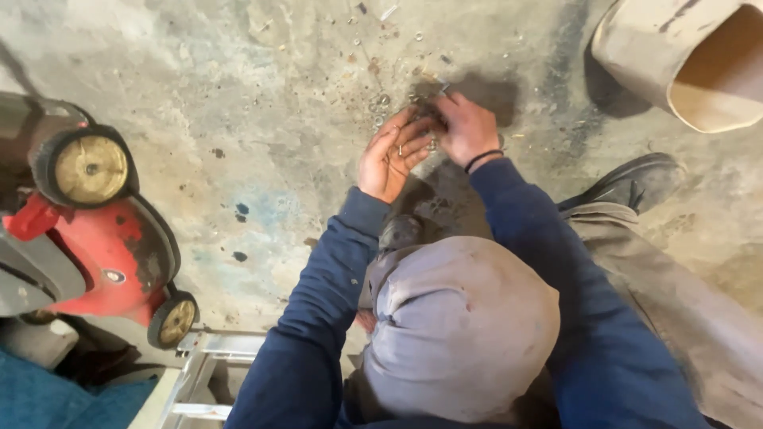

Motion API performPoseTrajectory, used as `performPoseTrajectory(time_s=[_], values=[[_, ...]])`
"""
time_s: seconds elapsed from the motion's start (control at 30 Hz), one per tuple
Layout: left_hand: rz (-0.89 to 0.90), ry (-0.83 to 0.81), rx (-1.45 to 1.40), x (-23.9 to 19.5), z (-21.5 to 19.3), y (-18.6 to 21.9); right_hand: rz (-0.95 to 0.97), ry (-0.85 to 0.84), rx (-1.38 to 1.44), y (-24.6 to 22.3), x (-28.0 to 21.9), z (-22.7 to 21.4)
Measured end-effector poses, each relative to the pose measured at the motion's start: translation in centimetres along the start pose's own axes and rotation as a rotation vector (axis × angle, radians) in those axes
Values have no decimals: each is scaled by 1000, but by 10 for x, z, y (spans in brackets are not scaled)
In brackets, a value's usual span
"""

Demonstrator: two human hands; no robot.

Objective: Polishing small metal components using a bench grinder and then sorting them on the workshop floor.

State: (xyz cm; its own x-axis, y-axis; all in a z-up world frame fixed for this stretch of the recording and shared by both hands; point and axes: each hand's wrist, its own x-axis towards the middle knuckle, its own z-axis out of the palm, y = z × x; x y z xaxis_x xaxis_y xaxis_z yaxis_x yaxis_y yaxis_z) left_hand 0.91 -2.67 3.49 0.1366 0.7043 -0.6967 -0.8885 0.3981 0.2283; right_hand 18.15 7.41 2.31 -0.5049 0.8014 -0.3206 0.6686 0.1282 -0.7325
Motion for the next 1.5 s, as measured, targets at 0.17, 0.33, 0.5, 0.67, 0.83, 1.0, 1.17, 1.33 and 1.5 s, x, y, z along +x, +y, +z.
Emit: performPoseTrajectory(time_s=[0.17,0.33,0.5,0.67,0.83,1.0,1.17,1.33,1.5], values=[[81,-63,-49,-11,-5,1,-20,13,-229,-6,17,9],[111,-49,-187,-8,-15,-1,-13,2,-313,-5,23,15],[175,4,-147,-2,-19,0,33,-40,-349,-3,29,16],[172,-44,-194,3,-5,5,181,67,501,6,13,9],[132,-119,-183,7,11,3,155,32,743,-39,-7,-27],[127,-164,-172,10,33,6,66,172,651,-12,-15,-18],[112,-239,-186,13,53,1,454,343,1116,19,-34,-14],[215,-326,341,14,86,-21,404,338,1705,-10,-30,-17],[497,-450,1080,8,130,-26,410,495,2083,-9,-28,-17]])
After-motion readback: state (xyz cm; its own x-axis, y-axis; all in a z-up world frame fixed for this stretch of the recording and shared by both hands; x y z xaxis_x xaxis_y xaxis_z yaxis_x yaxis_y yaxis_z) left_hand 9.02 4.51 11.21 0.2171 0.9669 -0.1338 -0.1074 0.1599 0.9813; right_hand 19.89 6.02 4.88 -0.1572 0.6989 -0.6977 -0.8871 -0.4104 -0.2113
